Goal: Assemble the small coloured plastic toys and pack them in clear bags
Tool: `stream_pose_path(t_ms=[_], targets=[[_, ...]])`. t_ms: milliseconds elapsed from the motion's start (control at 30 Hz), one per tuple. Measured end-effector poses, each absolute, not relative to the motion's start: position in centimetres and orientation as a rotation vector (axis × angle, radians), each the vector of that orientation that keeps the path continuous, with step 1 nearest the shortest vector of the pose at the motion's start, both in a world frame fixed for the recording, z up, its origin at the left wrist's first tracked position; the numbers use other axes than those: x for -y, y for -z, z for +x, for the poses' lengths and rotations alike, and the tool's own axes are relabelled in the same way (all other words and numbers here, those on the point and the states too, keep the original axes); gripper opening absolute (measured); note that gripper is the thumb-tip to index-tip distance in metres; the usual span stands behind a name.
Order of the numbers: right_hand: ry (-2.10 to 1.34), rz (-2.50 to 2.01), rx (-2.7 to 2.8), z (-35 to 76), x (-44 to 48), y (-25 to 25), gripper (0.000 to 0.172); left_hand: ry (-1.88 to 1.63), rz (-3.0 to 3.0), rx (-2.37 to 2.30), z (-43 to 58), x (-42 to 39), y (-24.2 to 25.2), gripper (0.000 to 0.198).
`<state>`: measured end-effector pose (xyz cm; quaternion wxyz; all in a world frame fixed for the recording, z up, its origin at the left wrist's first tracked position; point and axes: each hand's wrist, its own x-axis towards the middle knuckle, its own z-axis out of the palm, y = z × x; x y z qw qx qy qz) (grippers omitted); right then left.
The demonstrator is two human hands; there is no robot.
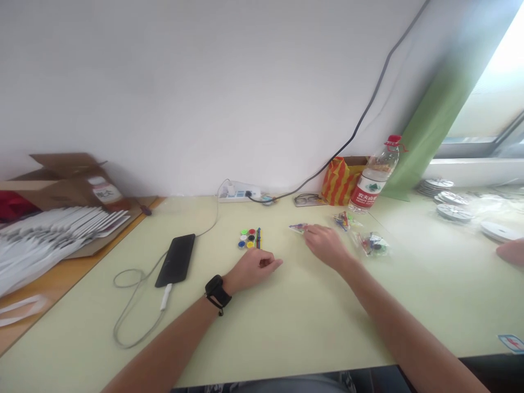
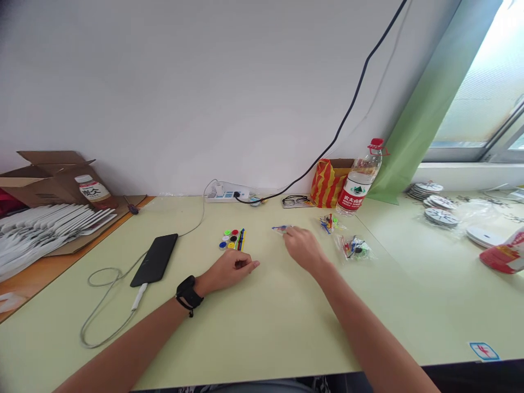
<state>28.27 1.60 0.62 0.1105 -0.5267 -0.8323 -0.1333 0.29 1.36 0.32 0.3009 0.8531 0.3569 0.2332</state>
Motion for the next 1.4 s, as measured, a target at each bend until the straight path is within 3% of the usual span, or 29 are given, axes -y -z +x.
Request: stream_pose_path(t_ms=[500,767,1033,1233,1400], targets=[[0.216,-1.97,2.277,29.9,-4.3,1.8,0.029,-0.6,2.322,-0.959,0.7,-1.2,-0.2,0.05],[0.159,-2.04,2.135,30.9,-3.9,2.3,0.054,-0.706,2.34,-1.0,0.5,-1.3,-0.2,0.049],[0.023,-1.8,2.228,29.8,-2.8,2.1,0.035,-1.195,2.431,-1.246,-0.6,-3.4,0.1,0.011],[-0.137,-1.567,2.294,28.8,-2.4,2.2,0.03,-0.806,2.447,-1.56,-2.1,-4.7,1.8,0.049],[-0.246,-1.377,2.344,27.2,-1.2,1.8,0.047,-0.536,2.565,-1.327,-1.5,-3.3,1.3,0.066]])
